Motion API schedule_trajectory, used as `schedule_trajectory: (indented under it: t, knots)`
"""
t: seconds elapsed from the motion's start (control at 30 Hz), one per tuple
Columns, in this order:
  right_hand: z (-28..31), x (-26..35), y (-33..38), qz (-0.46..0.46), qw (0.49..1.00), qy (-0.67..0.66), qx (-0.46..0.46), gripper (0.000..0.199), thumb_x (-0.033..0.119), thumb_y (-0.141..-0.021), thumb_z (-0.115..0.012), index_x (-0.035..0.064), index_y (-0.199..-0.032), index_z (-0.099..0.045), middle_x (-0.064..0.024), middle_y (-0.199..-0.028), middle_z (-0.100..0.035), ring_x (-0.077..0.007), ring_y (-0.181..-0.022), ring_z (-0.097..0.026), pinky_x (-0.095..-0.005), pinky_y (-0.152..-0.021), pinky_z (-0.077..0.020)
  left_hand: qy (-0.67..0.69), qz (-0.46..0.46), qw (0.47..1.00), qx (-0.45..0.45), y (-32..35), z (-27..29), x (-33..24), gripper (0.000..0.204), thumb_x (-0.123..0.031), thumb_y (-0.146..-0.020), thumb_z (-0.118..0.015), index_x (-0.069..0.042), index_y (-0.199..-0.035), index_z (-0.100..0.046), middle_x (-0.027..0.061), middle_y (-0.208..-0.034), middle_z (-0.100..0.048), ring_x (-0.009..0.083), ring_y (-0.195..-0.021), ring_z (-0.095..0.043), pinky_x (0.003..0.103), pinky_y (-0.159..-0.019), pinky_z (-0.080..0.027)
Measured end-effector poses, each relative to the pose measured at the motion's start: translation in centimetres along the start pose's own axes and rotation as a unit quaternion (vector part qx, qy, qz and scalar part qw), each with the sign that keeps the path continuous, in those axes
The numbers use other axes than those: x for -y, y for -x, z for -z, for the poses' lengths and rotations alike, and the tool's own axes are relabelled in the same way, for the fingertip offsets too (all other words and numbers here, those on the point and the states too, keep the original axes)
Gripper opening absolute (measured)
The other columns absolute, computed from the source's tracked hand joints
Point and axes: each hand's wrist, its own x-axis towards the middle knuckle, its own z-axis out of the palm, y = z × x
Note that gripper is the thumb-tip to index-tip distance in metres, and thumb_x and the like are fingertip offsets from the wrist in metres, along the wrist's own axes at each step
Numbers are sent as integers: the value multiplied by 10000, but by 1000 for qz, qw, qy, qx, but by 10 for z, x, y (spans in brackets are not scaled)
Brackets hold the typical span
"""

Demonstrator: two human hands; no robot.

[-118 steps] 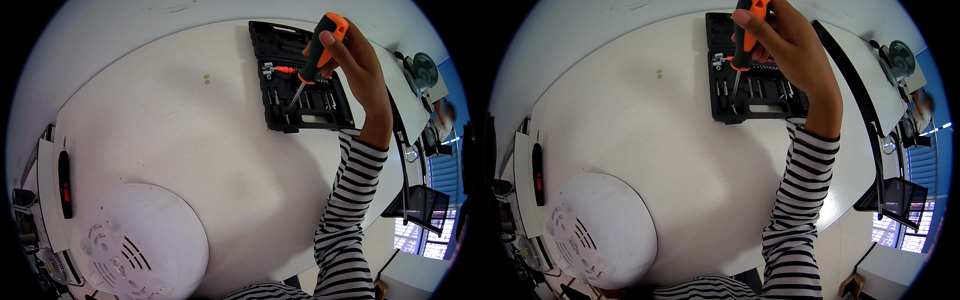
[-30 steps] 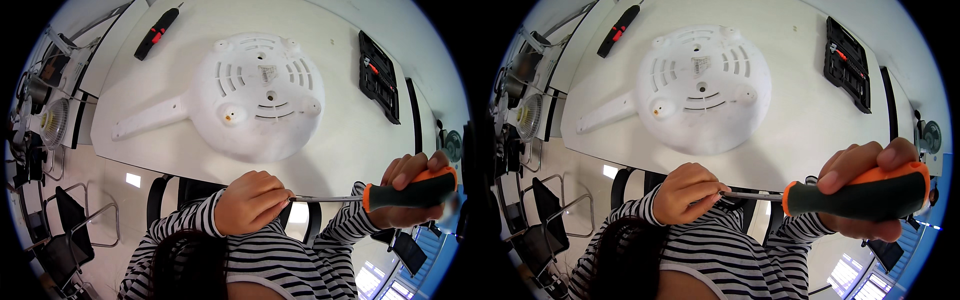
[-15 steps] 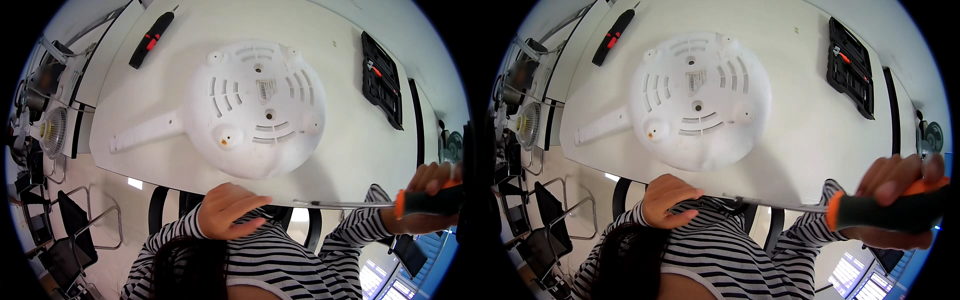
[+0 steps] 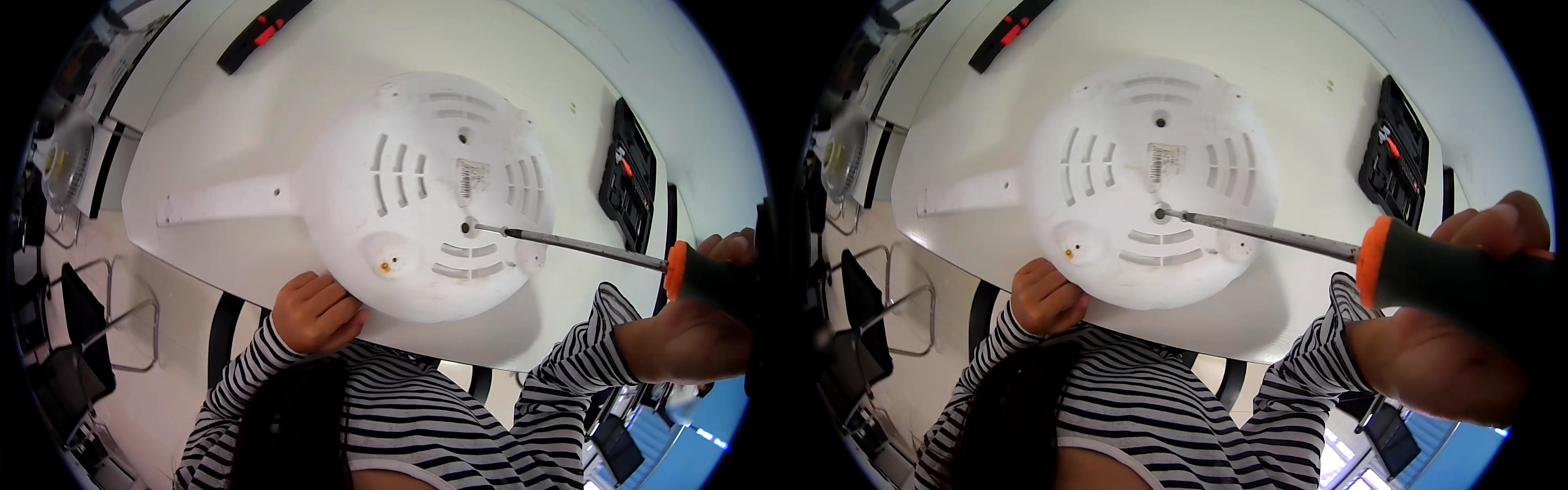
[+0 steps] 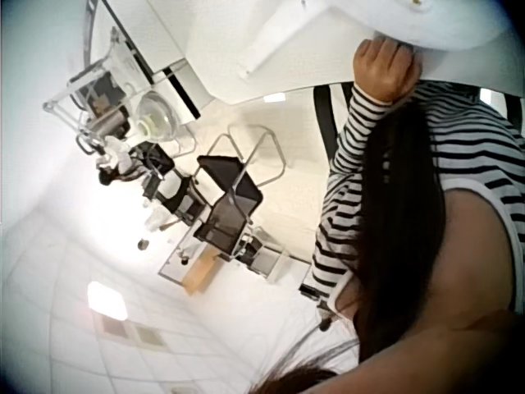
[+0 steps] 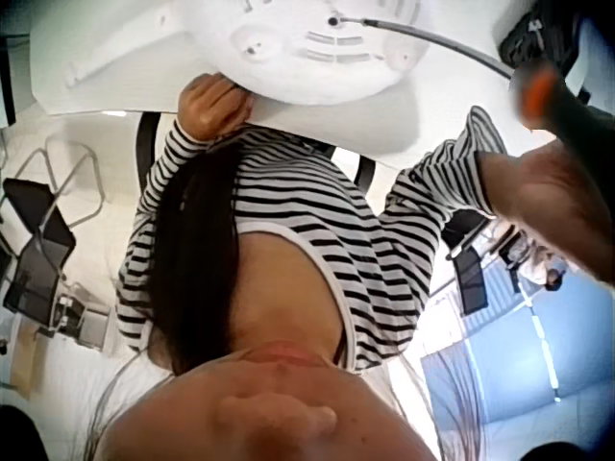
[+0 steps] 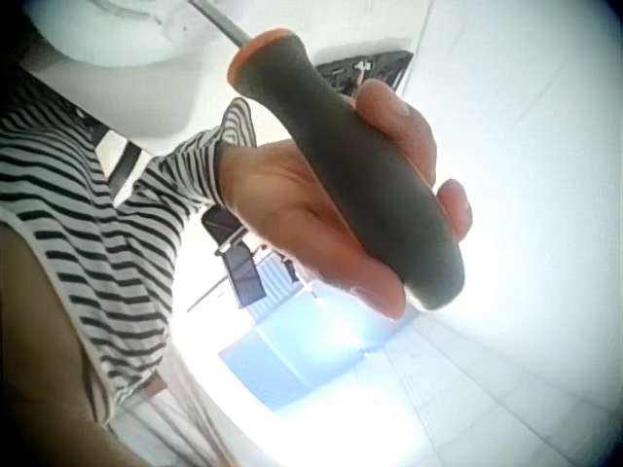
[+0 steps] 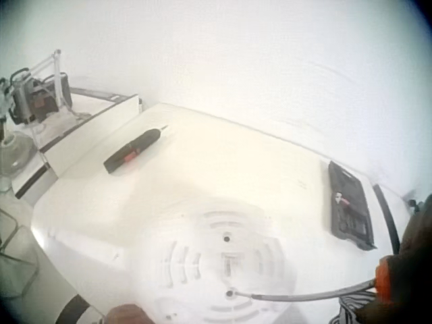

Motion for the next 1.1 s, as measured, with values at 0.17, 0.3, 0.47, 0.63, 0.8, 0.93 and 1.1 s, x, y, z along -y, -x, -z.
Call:
schedule_trajectory:
  t: [0.17, 0.3, 0.47, 0.63, 0.8, 0.93, 1.1]
  knots:
    - [-18, -6, -5, -24, 998, -54, 11, 579, 460, -951, -100, -18, -1091, -396, -183, -656, -613, -223, -605, -651, -226, -484, -557, -19, 7, 999, -35, 2, -3, -2, 166, -92, -641, -697, -16, -695, -559, 93, -719, -575, 199, -598, -551, 292, -498, -417]
    - [-29, -6, -10, -54, 998, -23, -29, 523, 448, -956, -155, -2, -1067, -396, -185, -692, -615, -239, -648, -660, -262, -540, -591, -35, 8, 998, -47, 6, -6, -1, 175, -109, -651, -703, -23, -683, -554, 85, -704, -564, 190, -588, -541, 289, -500, -419]
    - [-38, 1, -18, -70, 997, 28, -32, 436, 415, -961, -211, 16, -1010, -379, -172, -702, -606, -230, -621, -653, -225, -467, -577, -40, 4, 998, -53, 5, -6, -1, 168, -117, -651, -694, -37, -662, -547, 71, -680, -547, 190, -564, -523, 289, -493, -408]
    - [-37, 13, -22, -80, 995, 13, 58, 404, 401, -961, -245, 21, -998, -374, -162, -705, -595, -212, -582, -639, -200, -402, -549, -58, 9, 997, -53, 5, -5, -4, 185, -144, -668, -696, -54, -651, -536, 58, -662, -531, 177, -565, -516, 278, -511, -422]
    - [-30, 16, -6, -112, 986, 116, -43, 470, 400, -937, -350, -16, -1134, -446, -207, -883, -616, -231, -797, -633, -289, -667, -535, -54, 5, 997, -62, 8, -6, -4, 186, -153, -678, -695, -58, -647, -538, 56, -661, -538, 175, -568, -530, 272, -517, -435]
    - [-25, 15, -6, -123, 982, 146, 6, 479, 350, -959, -242, -22, -1162, -464, -239, -931, -613, -270, -910, -626, -335, -715, -548, -59, 5, 997, -57, 7, -4, -5, 187, -159, -682, -695, -57, -648, -541, 57, -659, -537, 175, -570, -531, 273, -519, -436]
    - [-32, 11, 0, -143, 981, 132, 8, 481, 354, -959, -236, -17, -1149, -477, -236, -926, -617, -261, -894, -631, -313, -667, -557, -59, 6, 997, -52, 6, -4, -5, 194, -162, -677, -697, -54, -649, -538, 63, -669, -540, 179, -575, -532, 275, -520, -436]
